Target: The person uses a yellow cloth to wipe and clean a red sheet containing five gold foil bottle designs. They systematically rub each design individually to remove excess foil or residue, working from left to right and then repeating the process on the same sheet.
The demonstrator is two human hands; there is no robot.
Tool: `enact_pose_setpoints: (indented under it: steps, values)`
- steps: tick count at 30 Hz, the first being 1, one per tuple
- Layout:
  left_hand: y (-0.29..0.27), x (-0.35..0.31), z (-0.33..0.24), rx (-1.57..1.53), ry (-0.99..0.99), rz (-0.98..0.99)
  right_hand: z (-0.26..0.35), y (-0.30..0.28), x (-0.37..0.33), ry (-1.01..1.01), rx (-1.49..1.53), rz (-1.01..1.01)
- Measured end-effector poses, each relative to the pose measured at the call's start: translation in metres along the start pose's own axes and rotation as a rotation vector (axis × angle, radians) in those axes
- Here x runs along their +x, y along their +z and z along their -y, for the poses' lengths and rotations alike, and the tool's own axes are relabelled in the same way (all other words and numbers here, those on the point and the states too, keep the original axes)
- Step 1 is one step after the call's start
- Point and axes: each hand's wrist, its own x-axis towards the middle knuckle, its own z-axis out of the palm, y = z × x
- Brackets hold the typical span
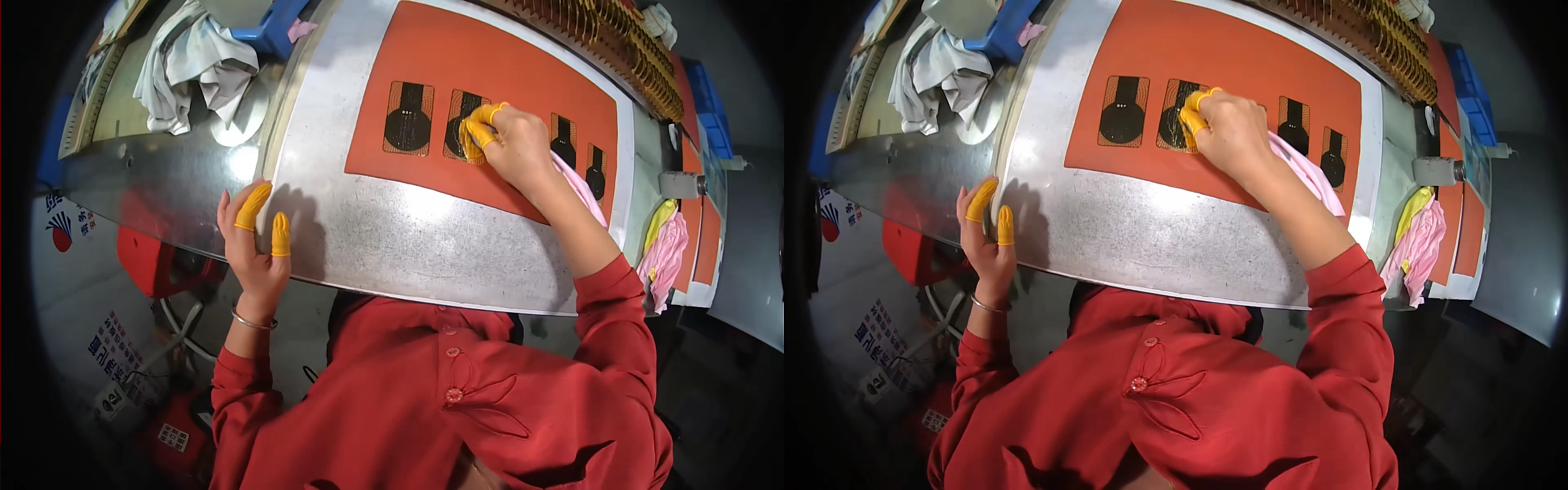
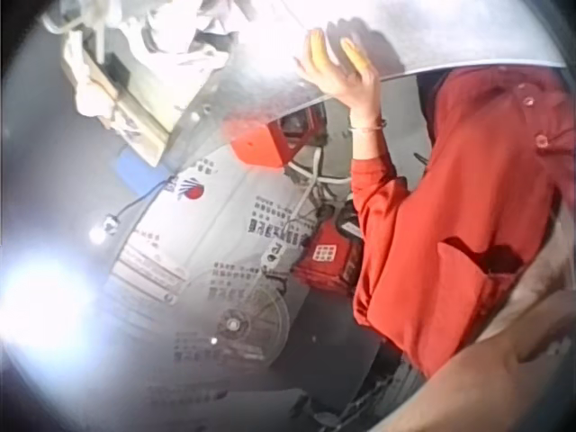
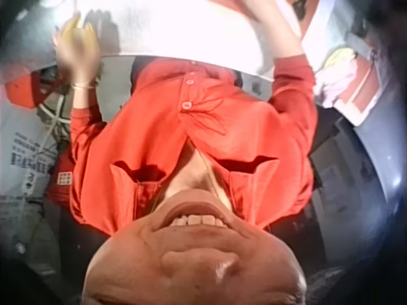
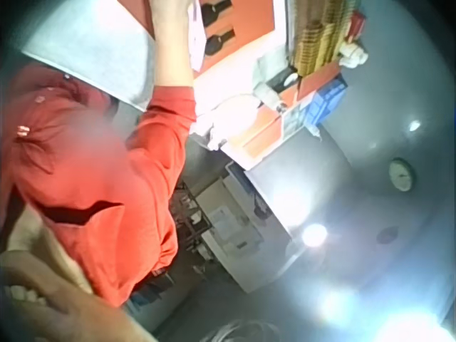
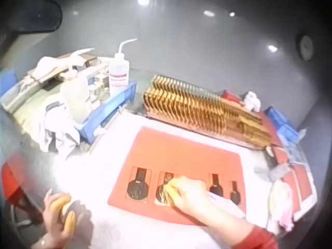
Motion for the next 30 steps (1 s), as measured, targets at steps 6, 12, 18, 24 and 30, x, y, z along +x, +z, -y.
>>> enact_pose_setpoints:
  steps: [6,12,18,24,30]
  values:
    - [0.005,-0.003,-0.005,0.000,-0.093,0.005,-0.002,0.002,0.001,0.003,0.081,-0.005]
    - [0.009,-0.004,-0.014,-0.010,-0.093,0.026,-0.005,0.003,0.008,-0.079,0.082,0.021]
    - [0.008,-0.006,-0.011,-0.012,-0.086,-0.002,-0.023,-0.003,0.048,-0.028,0.034,0.068]
    - [0.010,-0.004,-0.012,0.012,-0.081,-0.016,-0.032,0.004,0.045,-0.209,0.066,0.057]
    - [0.010,-0.007,-0.011,0.018,-0.077,-0.040,-0.036,0.000,0.043,-0.254,0.045,0.089]
